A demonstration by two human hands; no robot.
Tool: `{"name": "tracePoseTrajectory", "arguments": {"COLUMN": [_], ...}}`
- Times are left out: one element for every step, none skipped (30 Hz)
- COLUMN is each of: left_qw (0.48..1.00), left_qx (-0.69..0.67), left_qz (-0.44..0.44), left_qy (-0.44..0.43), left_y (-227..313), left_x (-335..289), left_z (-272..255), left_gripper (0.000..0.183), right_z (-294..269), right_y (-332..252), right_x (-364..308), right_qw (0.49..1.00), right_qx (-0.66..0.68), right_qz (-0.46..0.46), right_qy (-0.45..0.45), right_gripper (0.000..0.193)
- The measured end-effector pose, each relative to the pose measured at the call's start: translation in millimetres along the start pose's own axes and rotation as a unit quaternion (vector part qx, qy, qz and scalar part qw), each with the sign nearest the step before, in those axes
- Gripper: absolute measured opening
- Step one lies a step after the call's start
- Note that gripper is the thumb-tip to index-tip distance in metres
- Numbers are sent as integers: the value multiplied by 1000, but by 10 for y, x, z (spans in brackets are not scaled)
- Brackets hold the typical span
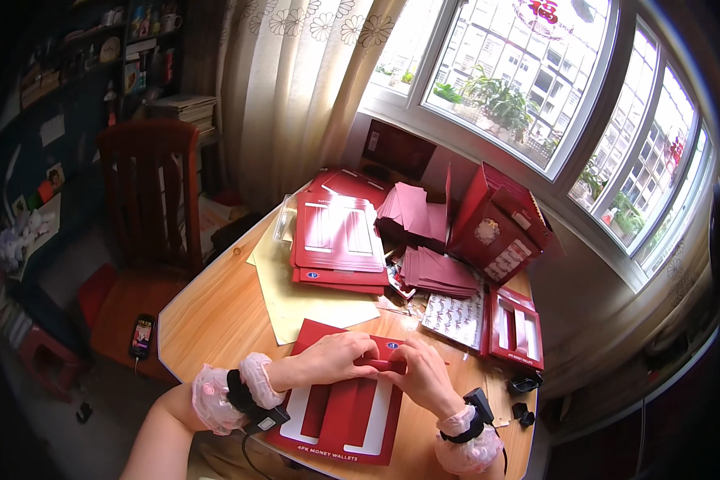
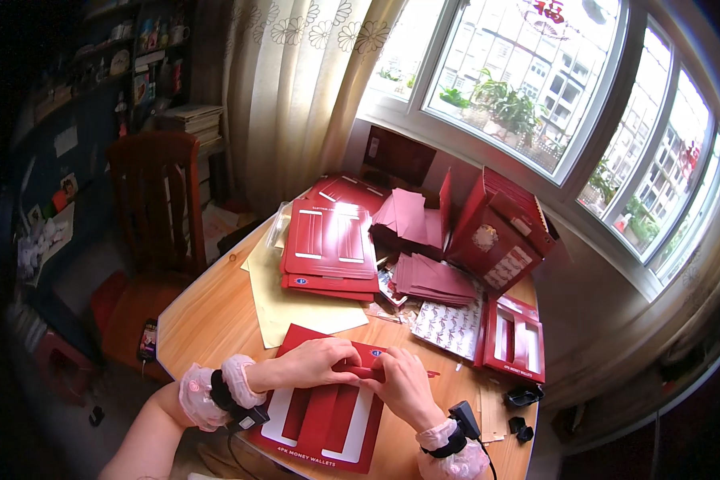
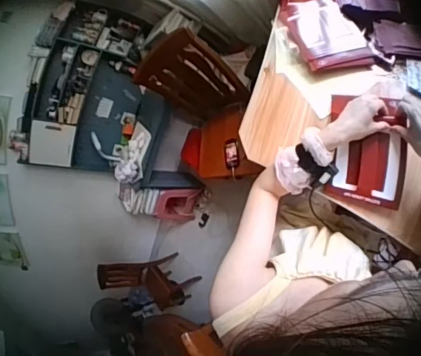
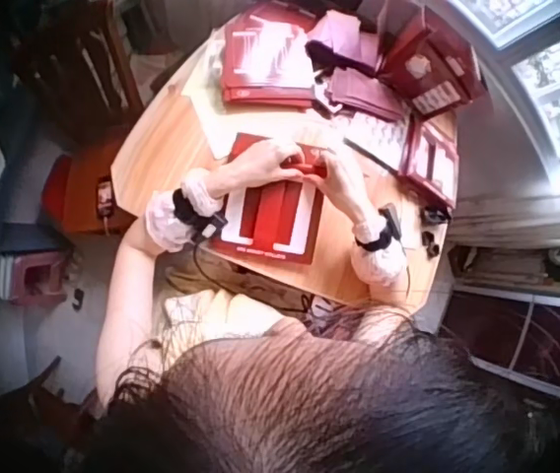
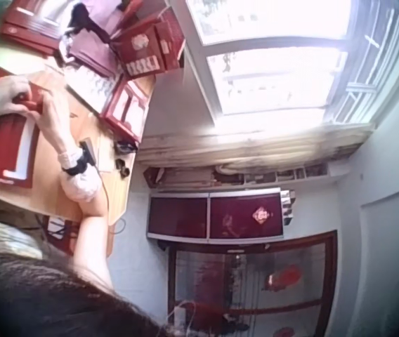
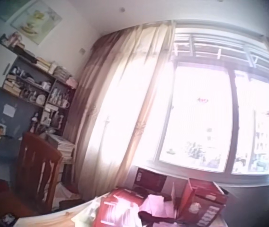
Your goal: The person folds a red cardboard box by hand, tucking in the side flaps and pressing on the pre-scored edges to assemble the packaging.
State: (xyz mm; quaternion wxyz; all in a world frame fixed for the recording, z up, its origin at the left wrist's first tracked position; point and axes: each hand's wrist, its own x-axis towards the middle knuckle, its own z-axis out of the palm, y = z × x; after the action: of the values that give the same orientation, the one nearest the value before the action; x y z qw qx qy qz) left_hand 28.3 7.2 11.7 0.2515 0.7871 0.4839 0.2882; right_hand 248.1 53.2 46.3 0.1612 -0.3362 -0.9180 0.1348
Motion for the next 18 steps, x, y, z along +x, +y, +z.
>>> {"name": "tracePoseTrajectory", "arguments": {"left_qw": [1000, 1000, 1000, 1000, 1000, 1000, 1000, 1000, 1000, 1000, 1000, 1000, 999, 999, 999, 998, 998, 999], "left_qx": [-5, -5, -14, -23, -23, -23, -23, -23, -11, 1, 0, 0, 0, -1, 22, 44, 44, 32], "left_qz": [-5, -6, 0, 6, 5, 3, 0, -1, -14, -27, -28, -27, -25, -26, -13, -1, -1, -3], "left_qy": [-7, -7, 0, 7, 7, 7, 7, 8, 3, -1, -1, 9, 19, 19, 30, 40, 40, 36], "left_y": [-23, -40, -54, -68, -87, -106, -117, -116, -115, -114, -109, -100, -99, -108, -119, -129, -136, -140], "left_x": [1, -1, 0, 1, 3, 1, -3, -6, -1, 2, 0, -5, -9, -16, -23, -25, -22, -25], "left_z": [24, 43, 62, 80, 100, 118, 127, 126, 126, 126, 131, 139, 149, 159, 168, 172, 172, 174], "left_gripper": [34, 34, 34, 34, 34, 35, 36, 36, 35, 35, 35, 34, 34, 34, 33, 32, 32, 32], "right_z": [3, 21, 44, 70, 103, 138, 161, 173, 180, 189, 210, 234, 245, 251, 252, 254, 258, 265], "right_y": [-5, 2, 15, 32, 62, 99, 122, 130, 139, 147, 163, 180, 186, 174, 140, 123, 136, 150], "right_x": [0, 4, 5, 6, 7, 10, 13, 14, 19, 24, 21, 12, 12, 12, 14, 18, 23, 22], "right_qw": [1000, 1000, 1000, 999, 999, 1000, 999, 999, 998, 997, 997, 995, 993, 993, 991, 988, 988, 988], "right_qx": [-3, -2, -4, -6, -5, 11, 28, 29, 40, 51, 51, 67, 83, 83, 87, 91, 91, 101], "right_qz": [2, 1, -7, -15, -15, 2, 18, 17, 38, 60, 60, 72, 84, 84, 102, 121, 121, 117], "right_qy": [-7, -9, 11, 30, 29, 22, 14, 13, 6, 0, -1, 6, 13, 13, 6, 0, 0, -7], "right_gripper": [28, 28, 28, 27, 27, 28, 28, 28, 28, 28, 28, 28, 28, 28, 29, 29, 29, 29]}}
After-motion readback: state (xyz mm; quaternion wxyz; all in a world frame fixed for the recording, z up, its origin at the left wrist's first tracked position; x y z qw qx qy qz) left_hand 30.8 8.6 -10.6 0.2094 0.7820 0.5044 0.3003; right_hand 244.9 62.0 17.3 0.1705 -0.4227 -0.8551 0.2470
